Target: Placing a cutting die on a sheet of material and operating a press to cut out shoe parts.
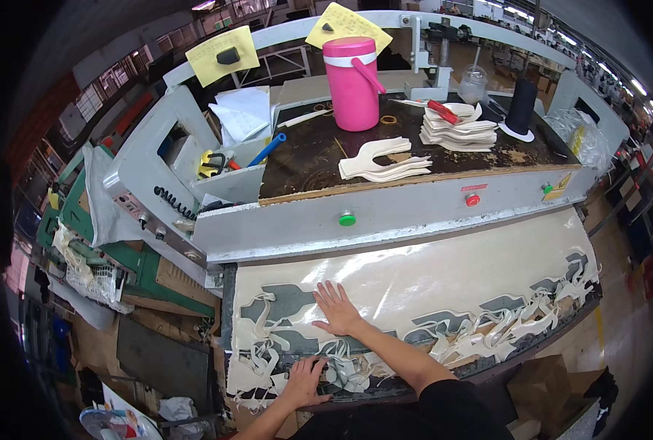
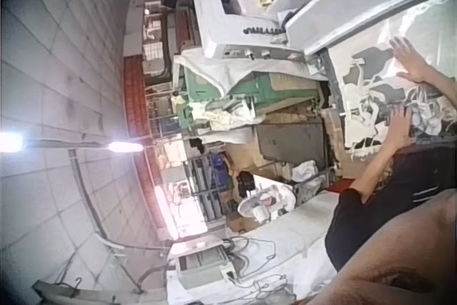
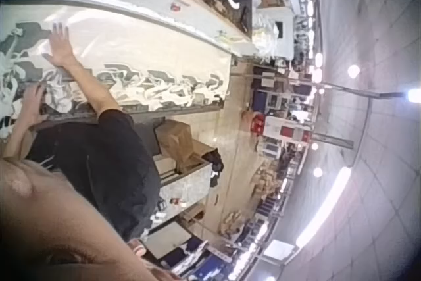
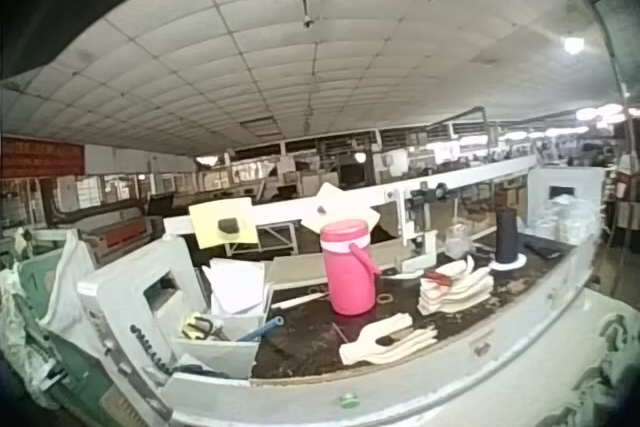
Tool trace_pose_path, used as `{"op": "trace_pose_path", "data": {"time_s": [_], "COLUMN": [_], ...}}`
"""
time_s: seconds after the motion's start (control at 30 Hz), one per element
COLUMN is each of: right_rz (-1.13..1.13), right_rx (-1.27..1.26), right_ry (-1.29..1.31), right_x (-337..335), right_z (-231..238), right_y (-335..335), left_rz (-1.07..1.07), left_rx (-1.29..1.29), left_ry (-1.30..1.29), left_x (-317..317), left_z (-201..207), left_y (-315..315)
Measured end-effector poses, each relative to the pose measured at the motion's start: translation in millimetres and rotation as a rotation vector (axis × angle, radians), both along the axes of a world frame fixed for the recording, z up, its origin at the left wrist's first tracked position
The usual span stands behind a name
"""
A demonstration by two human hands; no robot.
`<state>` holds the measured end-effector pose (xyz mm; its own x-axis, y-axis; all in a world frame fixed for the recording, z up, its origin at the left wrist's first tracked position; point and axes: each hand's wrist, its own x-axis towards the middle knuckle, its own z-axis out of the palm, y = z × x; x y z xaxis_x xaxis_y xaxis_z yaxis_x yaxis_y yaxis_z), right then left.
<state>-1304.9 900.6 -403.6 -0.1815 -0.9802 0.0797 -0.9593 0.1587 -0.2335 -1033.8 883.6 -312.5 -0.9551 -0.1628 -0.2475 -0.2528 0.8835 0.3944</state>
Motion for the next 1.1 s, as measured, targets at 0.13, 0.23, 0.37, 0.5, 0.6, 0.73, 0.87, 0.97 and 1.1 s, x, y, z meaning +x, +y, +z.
{"op": "trace_pose_path", "data": {"time_s": [0.13, 0.23, 0.37, 0.5, 0.6, 0.73, 0.87, 0.97, 1.1], "right_rz": [0.151, 0.078, -0.086, -0.178, -0.516, -0.613, -0.515, -0.470, -0.430], "right_rx": [-0.024, -0.096, -0.217, -0.385, -0.657, -0.848, -0.809, -0.778, -0.744], "right_ry": [-0.214, -0.412, -0.033, -0.291, -0.565, -0.745, -0.528, -0.464, -0.502], "right_x": [-30.5, -75.4, -57.4, -66.4, -70.8, -70.0, -66.6, -65.8, -69.4], "right_z": [5.5, -0.4, 11.9, 6.7, -5.0, -9.3, -11.6, -9.9, -2.4], "right_y": [4.8, 33.9, 65.8, 69.2, 70.9, 67.9, 71.1, 73.0, 78.0], "left_rz": [0.032, 0.014, 0.133, 0.346, 0.463, 0.602, 0.842, 0.826, 0.622], "left_rx": [0.024, 0.044, 0.171, 0.126, 0.093, 0.043, -0.026, 0.066, 0.182], "left_ry": [0.043, 0.093, 0.350, 0.492, 0.463, 0.434, 0.523, 0.356, 0.336], "left_x": [-1.9, -7.2, -21.8, -82.1, -139.4, -189.4, -216.4, -209.4, -184.3], "left_z": [-0.3, 31.0, 76.9, 63.2, 45.8, 10.0, -10.5, -29.3, -35.7], "left_y": [5.6, 2.6, -17.5, -37.2, -45.4, -43.6, -23.6, -21.9, -42.7]}}
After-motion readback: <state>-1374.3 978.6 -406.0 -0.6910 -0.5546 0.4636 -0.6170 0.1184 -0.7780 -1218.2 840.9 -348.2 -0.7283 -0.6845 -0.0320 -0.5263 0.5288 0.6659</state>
